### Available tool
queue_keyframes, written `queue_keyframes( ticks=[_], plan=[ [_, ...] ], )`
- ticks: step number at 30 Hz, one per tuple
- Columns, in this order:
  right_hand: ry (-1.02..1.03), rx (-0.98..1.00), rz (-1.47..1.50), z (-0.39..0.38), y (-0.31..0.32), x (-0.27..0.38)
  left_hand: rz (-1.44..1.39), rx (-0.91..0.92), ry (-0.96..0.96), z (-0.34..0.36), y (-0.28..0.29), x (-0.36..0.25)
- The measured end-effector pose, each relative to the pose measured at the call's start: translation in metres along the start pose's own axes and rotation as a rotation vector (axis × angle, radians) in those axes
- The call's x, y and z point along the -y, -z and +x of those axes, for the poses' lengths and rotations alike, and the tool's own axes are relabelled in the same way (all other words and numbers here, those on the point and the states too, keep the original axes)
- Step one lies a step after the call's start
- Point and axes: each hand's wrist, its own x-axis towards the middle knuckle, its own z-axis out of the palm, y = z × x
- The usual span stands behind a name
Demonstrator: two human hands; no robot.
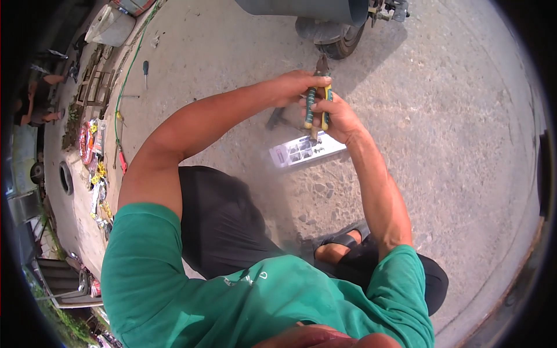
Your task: The person takes a part from a box and uses pliers to cut a wire. They then use a screwdriver to remove a screw from the rear wheel hub assembly of an electric scooter.
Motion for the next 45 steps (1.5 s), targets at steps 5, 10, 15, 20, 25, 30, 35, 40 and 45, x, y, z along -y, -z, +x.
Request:
queue_keyframes(
  ticks=[5, 10, 15, 20, 25, 30, 35, 40, 45],
  plan=[
    [0.073, 0.092, 0.308, 0.010, 0.015, 0.003, 0.006, -0.037, -0.047, 0.006, -0.003, -0.018],
    [0.093, 0.180, 0.456, 0.021, 0.031, -0.002, 0.094, -0.143, -0.064, 0.010, -0.004, -0.025],
    [0.080, 0.239, 0.574, 0.021, 0.037, -0.001, 0.080, -0.156, -0.077, 0.017, -0.003, -0.024],
    [0.006, 0.312, 0.608, 0.016, 0.053, 0.017, 0.002, -0.252, -0.085, 0.024, -0.019, -0.026],
    [0.013, 0.283, 0.557, 0.018, 0.058, 0.022, -0.014, -0.362, -0.044, 0.029, -0.029, -0.033],
    [0.025, 0.257, 0.567, 0.019, 0.062, 0.021, -0.016, -0.337, -0.066, 0.029, -0.033, -0.032],
    [0.078, 0.272, 0.586, 0.021, 0.054, 0.015, -0.031, -0.323, -0.107, 0.031, -0.032, -0.025],
    [0.101, 0.230, 0.602, 0.027, 0.056, -0.003, 0.099, -0.322, -0.096, 0.035, -0.025, -0.019],
    [0.108, 0.200, 0.613, 0.019, 0.050, -0.006, 0.089, -0.364, -0.103, 0.031, -0.027, -0.018]
  ],
)
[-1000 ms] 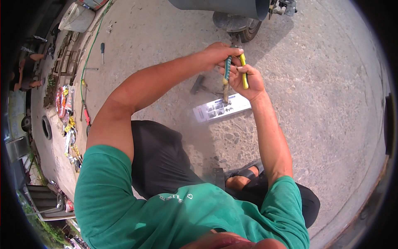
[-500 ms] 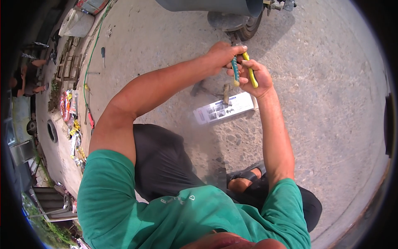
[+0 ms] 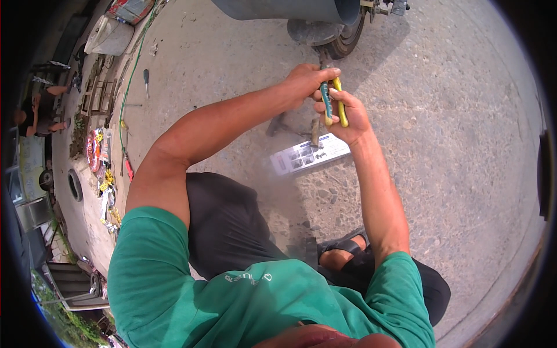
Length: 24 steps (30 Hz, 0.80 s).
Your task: The person takes a part from a box and uses pliers to cut a wire. They then use a screwdriver to remove a screw from the rear wheel hub assembly of an electric scooter.
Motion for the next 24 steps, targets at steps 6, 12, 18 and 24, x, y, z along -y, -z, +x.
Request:
queue_keyframes(
  ticks=[6, 12, 18, 24],
  plan=[
    [0.015, 0.081, 0.084, -0.004, 0.003, -0.021, 0.040, -0.026, 0.026, -0.004, 0.004, -0.001],
    [0.088, 0.071, 0.078, -0.004, -0.008, -0.026, -0.022, 0.029, 0.022, -0.008, 0.012, -0.008],
    [0.014, 0.151, 0.122, 0.001, 0.004, -0.018, -0.017, -0.018, -0.012, -0.007, 0.013, -0.007],
    [0.000, 0.107, 0.165, 0.000, 0.003, -0.016, -0.010, -0.060, -0.016, 0.001, 0.010, 0.000]
  ],
)
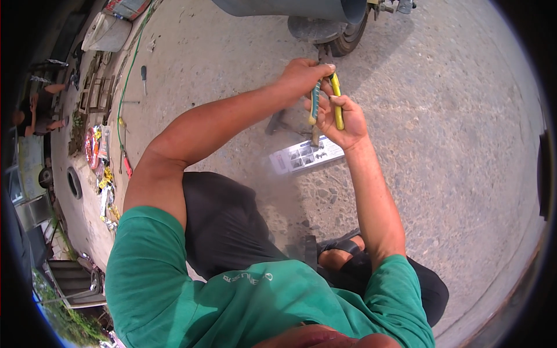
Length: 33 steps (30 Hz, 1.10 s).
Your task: The person takes a part from a box and uses pliers to cut a wire. They then use a screwdriver to remove a screw from the rear wheel hub assembly of an electric scooter.
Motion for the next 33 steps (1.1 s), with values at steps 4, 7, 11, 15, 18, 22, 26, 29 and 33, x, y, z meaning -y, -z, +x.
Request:
queue_keyframes(
  ticks=[4, 7, 11, 15, 18, 22, 26, 29, 33],
  plan=[
    [-0.017, -0.092, -0.034, -0.004, -0.002, 0.013, 0.046, -0.074, -0.051, -0.004, -0.014, 0.000],
    [-0.087, 0.003, 0.008, -0.003, -0.001, 0.016, 0.066, -0.107, -0.070, -0.002, -0.017, 0.002],
    [-0.029, -0.218, -0.050, 0.001, -0.009, 0.008, 0.045, -0.097, -0.014, -0.002, -0.011, 0.001],
    [-0.031, -0.104, 0.004, 0.005, 0.001, 0.007, 0.045, -0.107, -0.045, 0.002, -0.014, 0.007],
    [-0.048, -0.130, -0.066, 0.006, 0.002, 0.009, 0.037, -0.122, -0.045, 0.001, -0.016, 0.008],
    [-0.018, -0.208, -0.138, 0.005, -0.002, 0.007, 0.039, -0.125, -0.042, -0.001, -0.015, 0.006],
    [-0.045, -0.128, -0.067, 0.005, 0.008, 0.010, 0.069, -0.104, -0.031, -0.003, -0.013, 0.002],
    [-0.084, -0.036, -0.002, 0.005, 0.008, 0.012, 0.068, -0.052, -0.012, 0.001, -0.011, 0.004],
    [-0.112, -0.084, 0.023, 0.002, 0.001, 0.007, 0.068, -0.079, -0.040, 0.003, -0.010, 0.007]
  ],
)
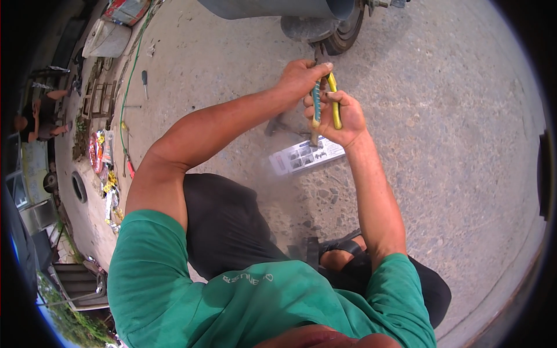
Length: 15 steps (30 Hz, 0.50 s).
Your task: The person takes a part from a box and uses pliers to cut a wire. They then use a screwdriver to remove a screw from the rear wheel hub assembly of an electric scooter.
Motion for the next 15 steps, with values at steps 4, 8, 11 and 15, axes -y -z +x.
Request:
queue_keyframes(
  ticks=[4, 8, 11, 15],
  plan=[
    [0.012, 0.028, -0.020, -0.008, -0.005, -0.007, 0.015, -0.039, 0.021, -0.006, -0.002, -0.007],
    [-0.015, 0.046, -0.081, -0.018, -0.006, -0.004, 0.060, -0.016, 0.019, -0.012, -0.004, -0.019],
    [-0.044, 0.064, -0.111, -0.012, 0.002, -0.005, 0.102, -0.032, 0.021, -0.006, -0.001, -0.014],
    [-0.018, -0.005, -0.103, -0.006, 0.000, -0.009, 0.098, -0.030, -0.006, -0.003, 0.004, -0.007]
  ],
)
